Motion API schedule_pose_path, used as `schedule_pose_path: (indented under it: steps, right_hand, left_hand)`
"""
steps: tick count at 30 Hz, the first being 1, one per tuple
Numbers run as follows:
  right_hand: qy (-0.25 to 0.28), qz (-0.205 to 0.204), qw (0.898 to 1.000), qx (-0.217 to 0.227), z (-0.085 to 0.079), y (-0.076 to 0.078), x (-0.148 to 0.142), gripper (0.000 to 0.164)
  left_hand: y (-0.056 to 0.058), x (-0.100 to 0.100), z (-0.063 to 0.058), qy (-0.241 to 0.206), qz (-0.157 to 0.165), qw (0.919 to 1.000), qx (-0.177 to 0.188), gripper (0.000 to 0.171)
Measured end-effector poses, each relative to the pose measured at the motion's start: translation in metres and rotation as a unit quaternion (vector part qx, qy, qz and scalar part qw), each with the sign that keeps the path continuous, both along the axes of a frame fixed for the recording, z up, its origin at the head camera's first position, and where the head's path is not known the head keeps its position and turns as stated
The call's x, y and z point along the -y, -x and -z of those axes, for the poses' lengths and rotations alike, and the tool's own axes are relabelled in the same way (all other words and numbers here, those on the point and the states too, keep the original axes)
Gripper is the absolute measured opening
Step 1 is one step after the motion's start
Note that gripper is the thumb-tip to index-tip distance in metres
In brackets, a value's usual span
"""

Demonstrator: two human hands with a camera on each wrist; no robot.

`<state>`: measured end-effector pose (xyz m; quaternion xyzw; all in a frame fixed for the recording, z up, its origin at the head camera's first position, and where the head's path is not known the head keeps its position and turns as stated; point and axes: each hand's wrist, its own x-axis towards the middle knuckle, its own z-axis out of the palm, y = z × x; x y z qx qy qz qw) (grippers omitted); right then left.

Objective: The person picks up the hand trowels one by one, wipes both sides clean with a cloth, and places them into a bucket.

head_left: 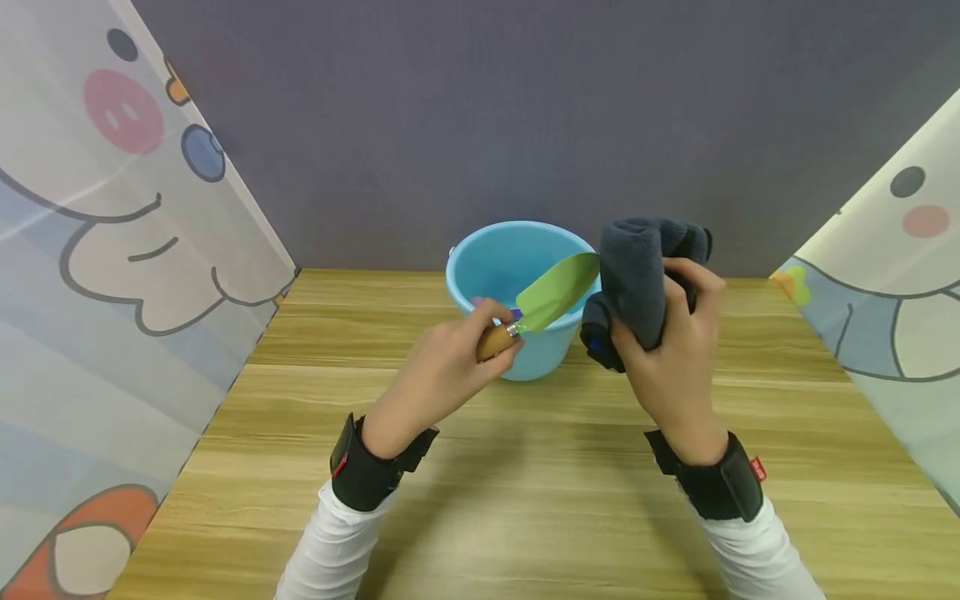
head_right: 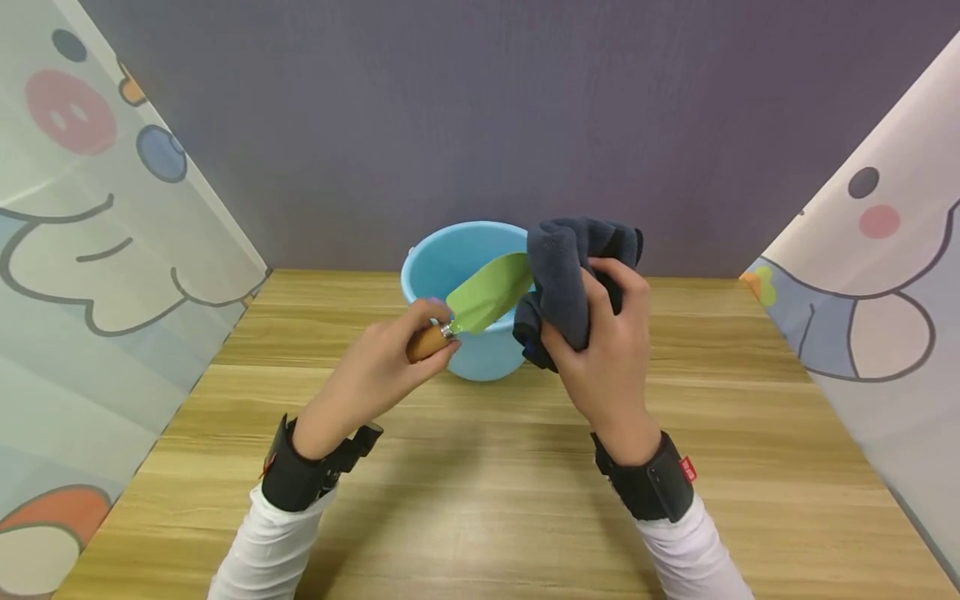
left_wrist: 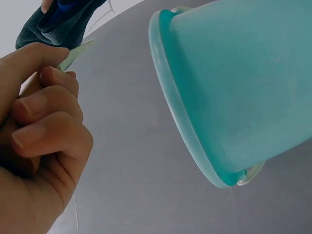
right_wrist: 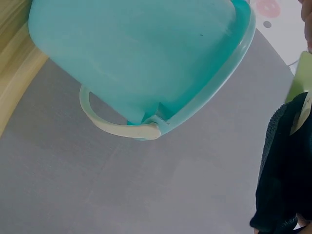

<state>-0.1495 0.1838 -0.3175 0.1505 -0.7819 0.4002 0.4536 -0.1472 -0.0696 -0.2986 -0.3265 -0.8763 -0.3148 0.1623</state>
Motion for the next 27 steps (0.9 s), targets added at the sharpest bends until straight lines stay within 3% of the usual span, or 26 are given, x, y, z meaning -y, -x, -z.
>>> schedule_pose_path:
  steps: [5, 8, 13, 19, 23, 27]
  right_hand:
    - [-0.003, 0.003, 1.0, 0.002, 0.001, 0.0, -0.001, 0.046]
    - [0.003, 0.002, 1.0, -0.003, -0.001, 0.0, -0.001, 0.045]
    - [0.035, -0.01, 0.999, -0.016, -0.005, -0.003, -0.002, 0.045]
    - [0.07, -0.011, 0.996, -0.055, -0.011, -0.009, 0.005, 0.046]
    - [0.054, -0.018, 0.996, -0.073, -0.009, -0.013, 0.014, 0.05]
    - [0.001, -0.037, 0.996, -0.076, -0.002, -0.015, 0.024, 0.054]
  left_hand:
    - [0.002, 0.001, -0.002, -0.011, -0.035, 0.9956, 0.086, 0.029]
    - [0.004, 0.003, -0.003, -0.011, -0.059, 0.9932, 0.1, 0.031]
    - [0.007, 0.005, -0.001, 0.004, -0.083, 0.9955, 0.046, 0.029]
    - [0.009, 0.003, 0.003, 0.014, -0.088, 0.9953, -0.038, 0.022]
    - [0.008, -0.001, 0.006, 0.03, -0.095, 0.9901, -0.1, 0.021]
    - [0.006, -0.004, 0.007, 0.037, -0.085, 0.9855, -0.142, 0.024]
